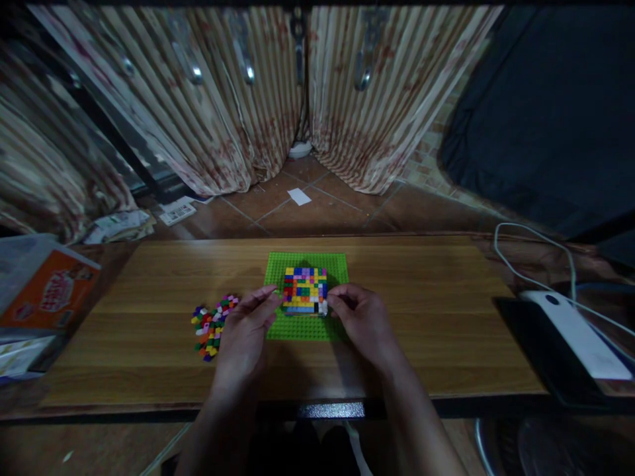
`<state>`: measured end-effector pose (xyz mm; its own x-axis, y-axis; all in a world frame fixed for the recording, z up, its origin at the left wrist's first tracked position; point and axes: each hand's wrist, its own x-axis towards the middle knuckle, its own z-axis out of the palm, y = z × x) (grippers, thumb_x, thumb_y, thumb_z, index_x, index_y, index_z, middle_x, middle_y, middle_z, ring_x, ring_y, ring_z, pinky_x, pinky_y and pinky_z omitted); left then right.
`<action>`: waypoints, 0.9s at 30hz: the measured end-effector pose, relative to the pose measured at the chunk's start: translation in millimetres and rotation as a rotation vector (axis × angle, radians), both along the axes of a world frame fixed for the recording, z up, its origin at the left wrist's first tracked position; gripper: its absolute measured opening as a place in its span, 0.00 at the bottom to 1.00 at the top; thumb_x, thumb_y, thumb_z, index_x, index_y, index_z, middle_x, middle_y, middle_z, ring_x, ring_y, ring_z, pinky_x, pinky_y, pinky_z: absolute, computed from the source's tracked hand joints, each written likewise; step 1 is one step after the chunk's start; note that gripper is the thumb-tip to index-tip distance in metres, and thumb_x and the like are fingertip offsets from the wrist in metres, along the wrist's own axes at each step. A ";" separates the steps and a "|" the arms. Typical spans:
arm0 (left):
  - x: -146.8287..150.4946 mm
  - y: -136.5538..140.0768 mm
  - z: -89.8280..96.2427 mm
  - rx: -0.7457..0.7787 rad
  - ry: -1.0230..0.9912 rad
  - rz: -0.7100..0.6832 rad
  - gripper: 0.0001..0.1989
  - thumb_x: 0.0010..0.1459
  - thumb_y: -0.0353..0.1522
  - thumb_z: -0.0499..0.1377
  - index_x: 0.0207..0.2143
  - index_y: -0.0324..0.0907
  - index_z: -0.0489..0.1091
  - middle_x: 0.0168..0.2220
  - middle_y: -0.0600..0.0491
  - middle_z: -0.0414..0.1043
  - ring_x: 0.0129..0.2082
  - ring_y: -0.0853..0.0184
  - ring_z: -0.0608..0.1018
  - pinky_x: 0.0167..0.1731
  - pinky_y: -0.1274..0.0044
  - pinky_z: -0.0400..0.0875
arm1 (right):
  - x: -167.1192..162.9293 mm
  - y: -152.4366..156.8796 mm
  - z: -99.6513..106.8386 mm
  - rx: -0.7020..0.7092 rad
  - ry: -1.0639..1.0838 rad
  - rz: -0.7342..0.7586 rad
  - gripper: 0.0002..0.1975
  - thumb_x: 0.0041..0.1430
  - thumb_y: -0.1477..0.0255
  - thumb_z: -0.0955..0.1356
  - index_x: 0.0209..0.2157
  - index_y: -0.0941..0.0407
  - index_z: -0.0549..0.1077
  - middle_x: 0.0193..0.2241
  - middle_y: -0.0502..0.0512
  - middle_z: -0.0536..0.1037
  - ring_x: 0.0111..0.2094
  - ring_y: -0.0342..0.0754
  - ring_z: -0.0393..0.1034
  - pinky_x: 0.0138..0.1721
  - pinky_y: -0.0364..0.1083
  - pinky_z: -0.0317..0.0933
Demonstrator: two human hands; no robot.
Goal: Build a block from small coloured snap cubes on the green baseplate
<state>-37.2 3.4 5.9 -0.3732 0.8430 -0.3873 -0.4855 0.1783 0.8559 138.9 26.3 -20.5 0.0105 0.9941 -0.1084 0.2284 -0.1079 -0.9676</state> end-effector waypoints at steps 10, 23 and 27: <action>-0.7 -2.0 4.1 -0.028 0.026 -0.024 0.11 0.42 0.30 0.69 0.32 0.39 0.78 0.33 0.53 0.77 0.35 0.69 0.77 0.41 0.76 0.69 | -1.6 -0.4 2.8 0.014 -0.029 -0.013 0.12 0.53 0.61 0.71 0.28 0.55 0.77 0.22 0.49 0.76 0.24 0.44 0.69 0.27 0.44 0.63; -2.2 -1.4 3.5 -0.027 0.052 -0.029 0.11 0.42 0.31 0.70 0.32 0.39 0.79 0.34 0.52 0.78 0.36 0.67 0.77 0.40 0.76 0.69 | 2.3 -2.1 -2.6 0.021 0.069 0.060 0.11 0.44 0.65 0.77 0.29 0.54 0.76 0.28 0.51 0.79 0.31 0.46 0.73 0.36 0.46 0.68; -2.4 -1.1 2.5 -0.024 0.066 -0.042 0.10 0.43 0.32 0.70 0.31 0.40 0.78 0.34 0.52 0.78 0.36 0.67 0.77 0.41 0.75 0.69 | 1.0 -1.4 -3.8 0.017 0.073 0.047 0.11 0.46 0.64 0.76 0.29 0.55 0.76 0.29 0.51 0.79 0.32 0.46 0.73 0.36 0.46 0.67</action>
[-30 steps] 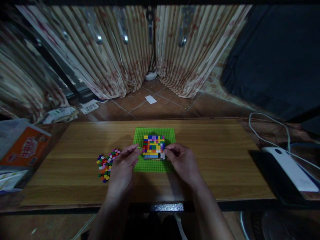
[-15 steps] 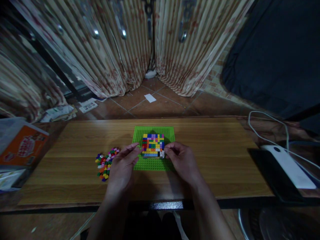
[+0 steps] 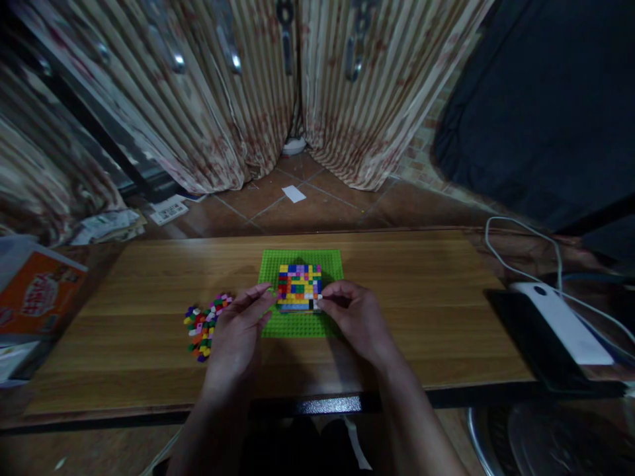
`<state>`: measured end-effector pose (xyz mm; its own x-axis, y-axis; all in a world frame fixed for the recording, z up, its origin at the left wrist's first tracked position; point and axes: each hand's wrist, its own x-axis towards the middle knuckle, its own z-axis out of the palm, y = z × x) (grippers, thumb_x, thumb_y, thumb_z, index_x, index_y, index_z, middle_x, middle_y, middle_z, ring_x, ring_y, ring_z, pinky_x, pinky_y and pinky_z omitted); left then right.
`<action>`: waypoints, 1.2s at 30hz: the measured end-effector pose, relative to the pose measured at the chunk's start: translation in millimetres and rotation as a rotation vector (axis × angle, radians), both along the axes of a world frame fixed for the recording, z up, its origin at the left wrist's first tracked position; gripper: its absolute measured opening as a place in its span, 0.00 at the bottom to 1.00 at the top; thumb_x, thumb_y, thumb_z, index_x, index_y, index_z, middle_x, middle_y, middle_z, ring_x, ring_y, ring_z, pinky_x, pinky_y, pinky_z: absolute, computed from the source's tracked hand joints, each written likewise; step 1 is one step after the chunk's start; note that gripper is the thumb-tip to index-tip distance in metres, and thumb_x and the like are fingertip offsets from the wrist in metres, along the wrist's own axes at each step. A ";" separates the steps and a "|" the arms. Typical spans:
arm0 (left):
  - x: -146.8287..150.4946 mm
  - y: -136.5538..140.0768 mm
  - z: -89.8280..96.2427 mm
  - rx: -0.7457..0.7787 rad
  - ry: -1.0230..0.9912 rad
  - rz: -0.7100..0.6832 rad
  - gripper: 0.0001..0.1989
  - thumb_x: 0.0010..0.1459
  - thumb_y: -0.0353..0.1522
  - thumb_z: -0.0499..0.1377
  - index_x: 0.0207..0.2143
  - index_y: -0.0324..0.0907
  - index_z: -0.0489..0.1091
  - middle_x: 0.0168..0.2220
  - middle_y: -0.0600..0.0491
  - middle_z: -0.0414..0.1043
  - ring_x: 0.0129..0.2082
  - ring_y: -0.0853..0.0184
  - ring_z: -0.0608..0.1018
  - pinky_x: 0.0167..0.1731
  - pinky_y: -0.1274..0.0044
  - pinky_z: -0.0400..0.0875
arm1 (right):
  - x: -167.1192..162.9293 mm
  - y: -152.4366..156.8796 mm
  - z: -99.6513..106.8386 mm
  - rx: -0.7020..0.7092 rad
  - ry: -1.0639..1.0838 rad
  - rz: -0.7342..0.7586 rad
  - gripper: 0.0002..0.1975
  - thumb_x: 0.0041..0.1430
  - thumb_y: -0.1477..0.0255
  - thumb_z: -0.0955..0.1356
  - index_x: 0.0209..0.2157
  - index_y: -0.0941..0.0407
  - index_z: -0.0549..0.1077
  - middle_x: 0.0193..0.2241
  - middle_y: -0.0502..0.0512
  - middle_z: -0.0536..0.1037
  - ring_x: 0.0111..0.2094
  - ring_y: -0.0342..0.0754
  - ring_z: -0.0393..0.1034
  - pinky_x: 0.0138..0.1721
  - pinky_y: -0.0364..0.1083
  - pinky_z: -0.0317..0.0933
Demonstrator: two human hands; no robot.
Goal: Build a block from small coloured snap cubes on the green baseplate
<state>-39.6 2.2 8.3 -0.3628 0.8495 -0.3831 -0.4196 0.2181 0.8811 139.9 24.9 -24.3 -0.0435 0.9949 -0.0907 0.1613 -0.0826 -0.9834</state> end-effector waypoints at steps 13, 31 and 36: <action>0.2 -0.1 1.3 0.008 -0.019 -0.009 0.10 0.43 0.32 0.69 0.32 0.40 0.79 0.34 0.52 0.78 0.36 0.67 0.78 0.40 0.76 0.70 | 1.7 0.1 -2.0 0.037 -0.115 -0.007 0.12 0.54 0.59 0.71 0.28 0.55 0.77 0.25 0.50 0.77 0.28 0.46 0.69 0.32 0.45 0.62; 1.1 -0.3 -1.8 0.031 0.029 -0.030 0.10 0.44 0.32 0.69 0.32 0.41 0.79 0.34 0.51 0.79 0.38 0.66 0.79 0.41 0.74 0.70 | -7.6 5.1 1.4 -0.078 0.020 -0.131 0.15 0.43 0.58 0.75 0.24 0.56 0.77 0.19 0.50 0.76 0.22 0.43 0.67 0.25 0.43 0.61; 0.6 -0.5 -4.9 0.037 0.049 -0.030 0.10 0.45 0.33 0.69 0.33 0.41 0.79 0.35 0.52 0.79 0.38 0.66 0.78 0.41 0.75 0.70 | -9.8 6.0 -0.4 -0.099 0.050 -0.133 0.14 0.42 0.59 0.76 0.23 0.56 0.77 0.18 0.49 0.75 0.21 0.42 0.65 0.23 0.43 0.58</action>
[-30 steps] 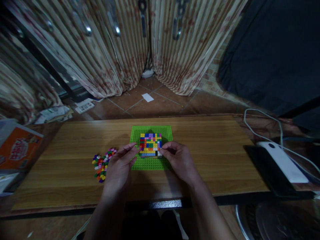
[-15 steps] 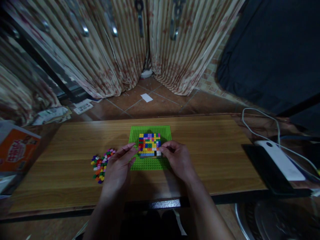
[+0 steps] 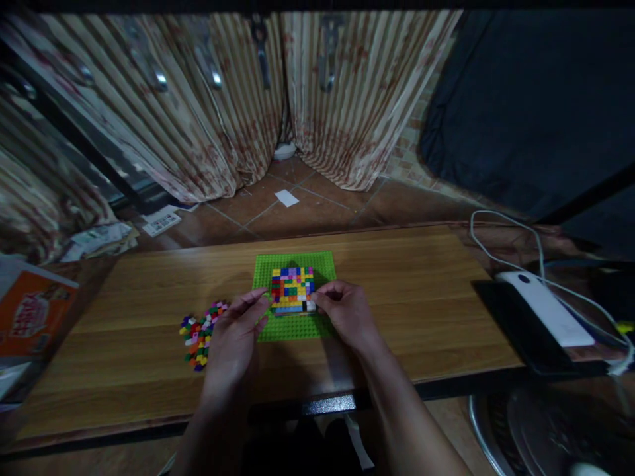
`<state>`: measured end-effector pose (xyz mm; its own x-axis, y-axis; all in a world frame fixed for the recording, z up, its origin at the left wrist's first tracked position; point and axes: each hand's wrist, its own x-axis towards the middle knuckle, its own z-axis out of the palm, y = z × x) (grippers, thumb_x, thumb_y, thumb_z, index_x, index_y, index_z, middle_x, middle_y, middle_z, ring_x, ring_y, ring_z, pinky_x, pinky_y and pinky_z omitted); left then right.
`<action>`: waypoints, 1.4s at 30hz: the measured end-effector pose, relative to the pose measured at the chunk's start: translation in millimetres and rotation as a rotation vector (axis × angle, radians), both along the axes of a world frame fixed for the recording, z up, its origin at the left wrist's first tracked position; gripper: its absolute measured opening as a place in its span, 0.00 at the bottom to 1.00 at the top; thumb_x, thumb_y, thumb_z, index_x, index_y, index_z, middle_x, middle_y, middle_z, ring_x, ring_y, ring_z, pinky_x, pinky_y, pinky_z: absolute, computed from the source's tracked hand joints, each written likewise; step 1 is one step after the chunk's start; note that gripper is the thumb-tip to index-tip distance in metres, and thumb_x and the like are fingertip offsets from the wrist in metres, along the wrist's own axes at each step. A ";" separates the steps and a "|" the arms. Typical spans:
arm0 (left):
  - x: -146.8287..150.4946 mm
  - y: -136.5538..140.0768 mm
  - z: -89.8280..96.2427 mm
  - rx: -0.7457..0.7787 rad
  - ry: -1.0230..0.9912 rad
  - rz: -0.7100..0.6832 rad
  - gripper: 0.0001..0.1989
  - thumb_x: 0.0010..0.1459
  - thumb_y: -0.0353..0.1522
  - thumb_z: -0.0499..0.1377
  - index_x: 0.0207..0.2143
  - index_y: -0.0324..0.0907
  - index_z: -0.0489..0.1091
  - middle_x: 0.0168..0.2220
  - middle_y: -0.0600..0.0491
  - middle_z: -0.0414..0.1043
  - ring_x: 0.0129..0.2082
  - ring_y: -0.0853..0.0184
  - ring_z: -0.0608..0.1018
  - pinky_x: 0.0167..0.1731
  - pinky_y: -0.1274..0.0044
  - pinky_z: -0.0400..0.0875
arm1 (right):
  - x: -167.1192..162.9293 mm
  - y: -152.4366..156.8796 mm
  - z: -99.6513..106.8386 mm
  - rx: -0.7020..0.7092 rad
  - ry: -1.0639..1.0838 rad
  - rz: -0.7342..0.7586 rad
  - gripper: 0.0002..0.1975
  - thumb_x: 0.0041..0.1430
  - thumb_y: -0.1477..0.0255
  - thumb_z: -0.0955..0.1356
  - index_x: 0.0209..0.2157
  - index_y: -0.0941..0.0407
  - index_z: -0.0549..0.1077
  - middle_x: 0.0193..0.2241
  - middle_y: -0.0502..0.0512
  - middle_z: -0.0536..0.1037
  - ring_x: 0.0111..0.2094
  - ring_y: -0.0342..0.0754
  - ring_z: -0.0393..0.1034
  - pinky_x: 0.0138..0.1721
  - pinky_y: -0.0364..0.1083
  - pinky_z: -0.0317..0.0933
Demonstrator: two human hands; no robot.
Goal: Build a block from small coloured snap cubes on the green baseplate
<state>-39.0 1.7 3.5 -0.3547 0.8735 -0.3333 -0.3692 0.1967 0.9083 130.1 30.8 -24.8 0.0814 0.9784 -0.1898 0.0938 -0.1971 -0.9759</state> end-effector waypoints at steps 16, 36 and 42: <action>6.0 -9.0 11.7 0.103 -0.093 -0.210 0.12 0.49 0.34 0.69 0.38 0.41 0.78 0.38 0.52 0.79 0.39 0.67 0.78 0.46 0.75 0.69 | -9.9 -20.5 30.5 0.331 0.142 0.157 0.08 0.54 0.65 0.73 0.38 0.49 0.80 0.32 0.49 0.78 0.32 0.44 0.70 0.36 0.45 0.66; 4.1 -12.4 23.7 0.044 0.271 -0.396 0.14 0.58 0.40 0.59 0.38 0.39 0.76 0.27 0.52 0.76 0.30 0.67 0.76 0.37 0.76 0.70 | -2.6 -21.3 29.1 0.494 -0.171 0.014 0.05 0.56 0.68 0.73 0.29 0.54 0.76 0.24 0.47 0.76 0.25 0.42 0.70 0.27 0.41 0.63; -0.9 -13.9 17.1 0.016 0.391 -0.413 0.14 0.58 0.40 0.58 0.36 0.40 0.75 0.26 0.53 0.75 0.30 0.66 0.77 0.34 0.76 0.69 | 20.6 -14.7 16.3 0.285 -0.137 -0.115 0.10 0.55 0.62 0.73 0.33 0.54 0.78 0.24 0.49 0.78 0.24 0.44 0.73 0.26 0.43 0.66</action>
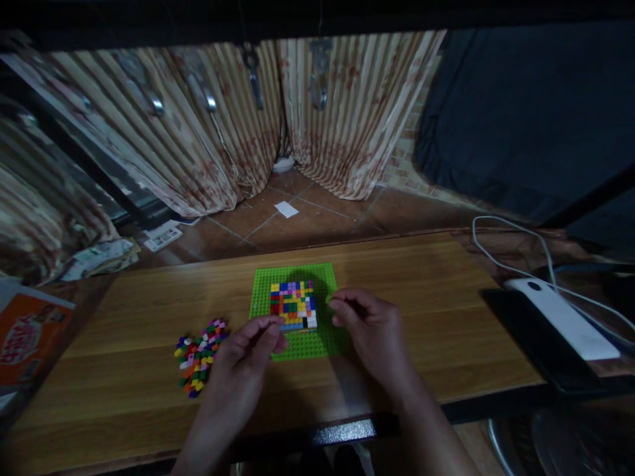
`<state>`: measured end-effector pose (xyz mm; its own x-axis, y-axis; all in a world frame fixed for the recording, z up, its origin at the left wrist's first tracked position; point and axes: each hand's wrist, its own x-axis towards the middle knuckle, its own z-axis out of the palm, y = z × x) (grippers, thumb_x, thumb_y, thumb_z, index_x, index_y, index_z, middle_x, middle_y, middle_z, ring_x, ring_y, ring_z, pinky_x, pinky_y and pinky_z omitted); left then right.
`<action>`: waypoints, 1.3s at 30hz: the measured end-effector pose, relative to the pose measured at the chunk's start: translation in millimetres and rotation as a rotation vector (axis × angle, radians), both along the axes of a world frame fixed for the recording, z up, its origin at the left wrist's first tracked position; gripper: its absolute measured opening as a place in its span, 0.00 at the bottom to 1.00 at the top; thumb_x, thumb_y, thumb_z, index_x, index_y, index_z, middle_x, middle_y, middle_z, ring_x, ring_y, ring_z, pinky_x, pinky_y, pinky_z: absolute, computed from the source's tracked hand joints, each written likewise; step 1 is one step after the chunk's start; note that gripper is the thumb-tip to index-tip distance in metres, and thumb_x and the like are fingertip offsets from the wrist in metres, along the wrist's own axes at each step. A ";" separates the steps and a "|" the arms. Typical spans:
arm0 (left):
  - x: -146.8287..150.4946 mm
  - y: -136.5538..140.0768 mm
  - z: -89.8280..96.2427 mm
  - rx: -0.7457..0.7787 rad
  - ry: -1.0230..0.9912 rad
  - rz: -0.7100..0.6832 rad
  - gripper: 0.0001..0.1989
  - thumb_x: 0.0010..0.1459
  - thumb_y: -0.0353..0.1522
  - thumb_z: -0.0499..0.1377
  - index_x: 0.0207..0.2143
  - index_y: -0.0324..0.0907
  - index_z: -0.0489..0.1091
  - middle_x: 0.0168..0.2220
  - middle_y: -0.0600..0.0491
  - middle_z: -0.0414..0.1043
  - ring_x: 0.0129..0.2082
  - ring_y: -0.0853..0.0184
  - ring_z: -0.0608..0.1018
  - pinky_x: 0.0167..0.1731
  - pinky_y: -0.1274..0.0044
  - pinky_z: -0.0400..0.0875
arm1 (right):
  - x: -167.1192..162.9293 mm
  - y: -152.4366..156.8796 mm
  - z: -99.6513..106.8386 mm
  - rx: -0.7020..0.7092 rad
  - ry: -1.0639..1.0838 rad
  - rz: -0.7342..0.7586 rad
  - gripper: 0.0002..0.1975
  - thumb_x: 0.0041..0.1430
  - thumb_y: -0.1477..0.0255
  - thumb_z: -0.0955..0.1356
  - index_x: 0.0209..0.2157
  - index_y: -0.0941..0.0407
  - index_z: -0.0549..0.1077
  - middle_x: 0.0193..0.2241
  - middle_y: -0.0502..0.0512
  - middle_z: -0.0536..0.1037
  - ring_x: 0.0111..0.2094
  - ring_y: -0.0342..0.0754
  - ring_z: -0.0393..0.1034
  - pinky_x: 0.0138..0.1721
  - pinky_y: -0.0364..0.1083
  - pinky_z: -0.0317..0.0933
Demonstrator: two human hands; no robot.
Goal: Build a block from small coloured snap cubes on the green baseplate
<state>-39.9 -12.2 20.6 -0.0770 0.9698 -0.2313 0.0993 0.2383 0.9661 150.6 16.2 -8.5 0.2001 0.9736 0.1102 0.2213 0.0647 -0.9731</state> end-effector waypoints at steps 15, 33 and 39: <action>19.2 -4.5 -4.3 -0.056 0.223 -0.234 0.17 0.62 0.34 0.52 0.53 0.45 0.70 0.37 0.52 0.79 0.34 0.64 0.79 0.36 0.74 0.69 | -9.9 -1.5 -2.3 -0.007 -0.290 0.339 0.05 0.60 0.69 0.69 0.33 0.53 0.77 0.32 0.51 0.77 0.34 0.46 0.73 0.36 0.45 0.63; 23.1 -4.0 -5.1 -0.009 0.209 -0.274 0.15 0.62 0.33 0.52 0.50 0.46 0.71 0.34 0.52 0.79 0.32 0.64 0.79 0.35 0.74 0.69 | -17.6 4.2 -9.3 -0.198 0.054 0.227 0.11 0.50 0.63 0.73 0.31 0.55 0.75 0.27 0.50 0.78 0.29 0.45 0.71 0.32 0.45 0.65; 22.5 -3.7 -2.5 -0.017 0.232 -0.267 0.15 0.62 0.34 0.52 0.49 0.45 0.72 0.30 0.53 0.77 0.30 0.64 0.79 0.32 0.75 0.68 | -19.8 4.3 -10.3 -0.204 0.048 0.199 0.13 0.48 0.61 0.75 0.28 0.56 0.74 0.26 0.50 0.77 0.28 0.45 0.70 0.31 0.44 0.64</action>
